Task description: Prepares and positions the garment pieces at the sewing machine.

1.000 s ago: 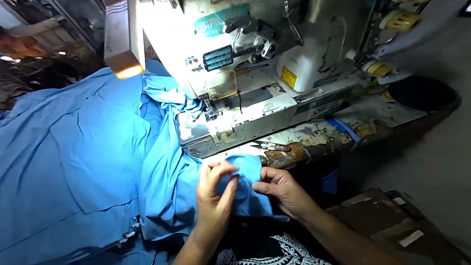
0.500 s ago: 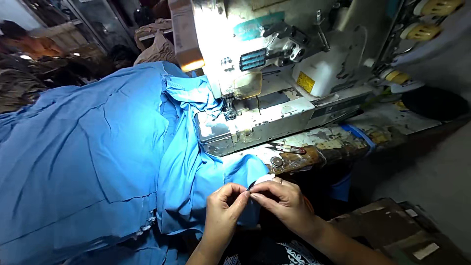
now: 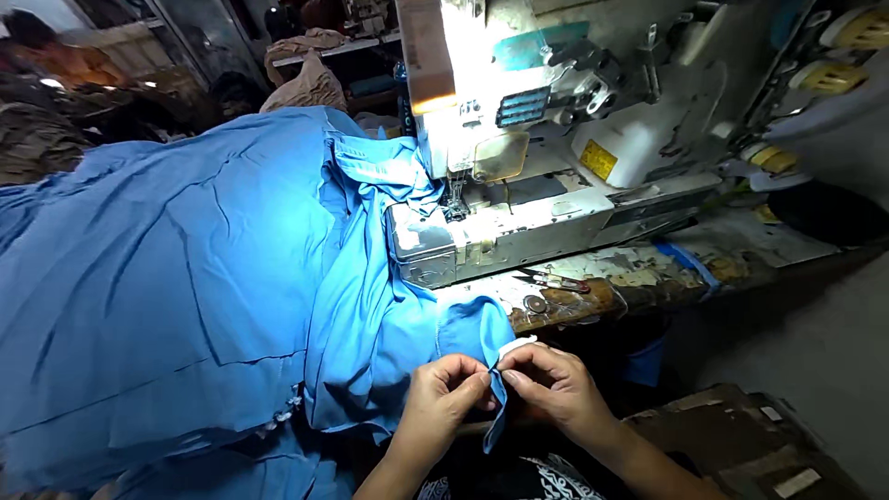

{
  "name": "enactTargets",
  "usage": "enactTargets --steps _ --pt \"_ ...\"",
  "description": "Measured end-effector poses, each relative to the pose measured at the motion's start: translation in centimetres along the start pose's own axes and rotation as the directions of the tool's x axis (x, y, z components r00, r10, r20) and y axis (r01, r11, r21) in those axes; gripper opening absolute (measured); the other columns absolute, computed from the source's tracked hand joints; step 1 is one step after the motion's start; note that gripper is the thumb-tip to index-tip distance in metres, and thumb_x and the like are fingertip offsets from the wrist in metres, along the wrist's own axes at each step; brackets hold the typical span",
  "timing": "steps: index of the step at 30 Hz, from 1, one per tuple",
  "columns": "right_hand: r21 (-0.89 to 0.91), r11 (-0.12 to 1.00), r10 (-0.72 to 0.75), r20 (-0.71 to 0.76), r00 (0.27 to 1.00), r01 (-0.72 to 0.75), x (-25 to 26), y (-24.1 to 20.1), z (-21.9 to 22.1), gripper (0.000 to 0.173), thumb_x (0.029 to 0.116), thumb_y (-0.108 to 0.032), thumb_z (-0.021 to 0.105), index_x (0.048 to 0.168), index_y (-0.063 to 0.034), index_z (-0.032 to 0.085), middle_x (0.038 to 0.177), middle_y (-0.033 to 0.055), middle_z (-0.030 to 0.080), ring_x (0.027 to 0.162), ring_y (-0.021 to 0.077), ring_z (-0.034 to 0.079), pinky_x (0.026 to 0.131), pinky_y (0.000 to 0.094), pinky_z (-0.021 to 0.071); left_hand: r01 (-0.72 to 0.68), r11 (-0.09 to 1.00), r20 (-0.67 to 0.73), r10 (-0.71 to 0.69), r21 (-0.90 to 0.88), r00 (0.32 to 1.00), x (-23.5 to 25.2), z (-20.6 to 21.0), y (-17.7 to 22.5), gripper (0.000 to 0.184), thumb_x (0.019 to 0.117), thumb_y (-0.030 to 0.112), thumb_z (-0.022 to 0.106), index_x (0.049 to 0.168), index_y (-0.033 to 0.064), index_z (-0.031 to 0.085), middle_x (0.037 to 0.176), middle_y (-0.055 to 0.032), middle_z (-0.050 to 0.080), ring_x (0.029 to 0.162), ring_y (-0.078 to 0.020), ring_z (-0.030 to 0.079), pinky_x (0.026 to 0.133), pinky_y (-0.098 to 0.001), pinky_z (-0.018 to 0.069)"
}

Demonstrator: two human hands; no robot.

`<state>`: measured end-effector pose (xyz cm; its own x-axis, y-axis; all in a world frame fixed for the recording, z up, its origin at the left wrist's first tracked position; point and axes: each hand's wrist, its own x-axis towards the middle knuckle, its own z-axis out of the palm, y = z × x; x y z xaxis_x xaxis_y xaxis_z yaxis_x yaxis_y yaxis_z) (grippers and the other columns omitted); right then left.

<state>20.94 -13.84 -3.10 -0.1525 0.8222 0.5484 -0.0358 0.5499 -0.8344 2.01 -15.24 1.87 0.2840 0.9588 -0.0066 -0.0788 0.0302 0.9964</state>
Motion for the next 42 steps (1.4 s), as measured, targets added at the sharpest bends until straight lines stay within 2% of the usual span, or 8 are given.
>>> enactTargets --steps 14,19,23,27,31,34,38,42 --pt "-0.510 0.833 -0.269 -0.032 0.963 0.216 -1.2 0.4 -2.1 0.010 0.0900 -0.011 0.064 0.087 -0.0067 0.072 0.086 0.0048 0.073 0.089 0.0027 0.068 0.083 0.0101 0.0504 -0.249 0.831 -0.006 0.290 0.497 0.957 1.6 3.5 -2.5 0.008 0.0880 0.011 0.068 0.085 0.0043 0.071 0.078 0.0005 0.068 0.070 0.0007 0.065 0.066 -0.0145 0.0555" --pt "-0.266 0.961 -0.109 -0.113 0.988 0.075 -1.7 0.6 -2.6 0.008 0.0871 -0.010 0.067 0.088 -0.0063 0.074 0.090 0.0007 0.075 0.089 -0.0026 0.067 0.082 0.0093 0.0523 -0.128 0.967 0.002 0.131 0.222 0.991 1.8 3.5 -2.1 0.006 0.0857 0.005 0.064 0.082 0.0078 0.067 0.073 0.0054 0.065 0.066 -0.0006 0.064 0.063 -0.0180 0.0552" --pt "0.348 0.887 0.365 -0.122 0.923 -0.305 -1.8 1.2 -3.3 0.014 0.0939 -0.005 0.057 0.094 -0.0119 0.069 0.087 -0.0070 0.069 0.079 -0.0008 0.064 0.071 0.0171 0.0546 -0.077 0.995 0.012 0.076 0.057 0.997 1.2 2.6 -1.6 0.014 0.0847 -0.001 0.059 0.082 0.0111 0.065 0.072 0.0082 0.065 0.067 -0.0016 0.065 0.065 -0.0206 0.0569" --pt "0.307 0.882 0.386 -0.037 0.922 -0.358 -0.9 -0.5 -2.1 0.038 0.0878 -0.009 0.072 0.118 -0.0111 0.049 0.090 -0.0085 0.065 0.080 -0.0004 0.067 0.073 0.0188 0.0580 -0.046 0.999 0.026 0.045 0.006 0.999 0.7 1.9 -1.8 0.016 0.0857 0.000 0.058 0.083 0.0142 0.064 0.074 0.0096 0.064 0.069 -0.0015 0.066 0.068 -0.0225 0.0581" --pt "-0.160 0.950 0.244 -0.164 0.956 -0.270 0.3 0.3 -1.8 0.048 0.0766 -0.002 0.066 0.124 0.0035 0.056 0.083 -0.0028 0.064 0.067 -0.0036 0.056 0.061 0.0136 0.0489 -0.165 0.876 -0.009 0.181 -0.454 0.983 2.1 -0.8 1.5 0.008 0.0902 0.020 0.069 0.085 0.0199 0.074 0.084 0.0054 0.072 0.082 -0.0051 0.069 0.081 -0.0255 0.0582" --pt "0.343 0.834 0.449 0.033 0.893 -0.432 0.8 0.0 -3.0 0.018 0.0933 0.001 0.058 0.103 -0.0066 0.072 0.091 -0.0016 0.073 0.074 0.0012 0.067 0.066 0.0184 0.0578 -0.217 0.702 0.012 0.305 -0.678 0.952 2.0 -3.2 3.3 0.011 0.0926 0.022 0.068 0.091 0.0135 0.075 0.087 -0.0017 0.074 0.085 -0.0093 0.072 0.079 -0.0252 0.0588" --pt "0.788 0.247 0.413 0.441 0.797 -0.564 2.9 -1.3 -3.5 0.028 0.1031 -0.037 0.059 0.102 -0.0140 0.075 0.090 0.0018 0.074 0.068 0.0030 0.068 0.054 0.0162 0.0537 -0.270 0.910 -0.113 0.246 -0.314 0.963 -0.1 -5.7 2.2 0.008 0.0943 0.027 0.070 0.092 0.0193 0.069 0.075 0.0084 0.065 0.069 0.0022 0.063 0.064 -0.0142 0.0532" --pt "0.748 0.245 0.454 0.473 0.755 -0.616 4.8 -0.9 -2.6 0.022 0.1009 -0.034 0.063 0.089 -0.0169 0.071 0.070 -0.0039 0.064 0.052 -0.0018 0.054 0.046 0.0129 0.0428 -0.331 0.919 -0.163 0.368 0.215 0.916 -1.0 -7.1 2.5 0.025 0.0910 0.023 0.075 0.115 0.0185 0.070 0.090 0.0111 0.071 0.077 0.0034 0.064 0.070 -0.0118 0.0536"
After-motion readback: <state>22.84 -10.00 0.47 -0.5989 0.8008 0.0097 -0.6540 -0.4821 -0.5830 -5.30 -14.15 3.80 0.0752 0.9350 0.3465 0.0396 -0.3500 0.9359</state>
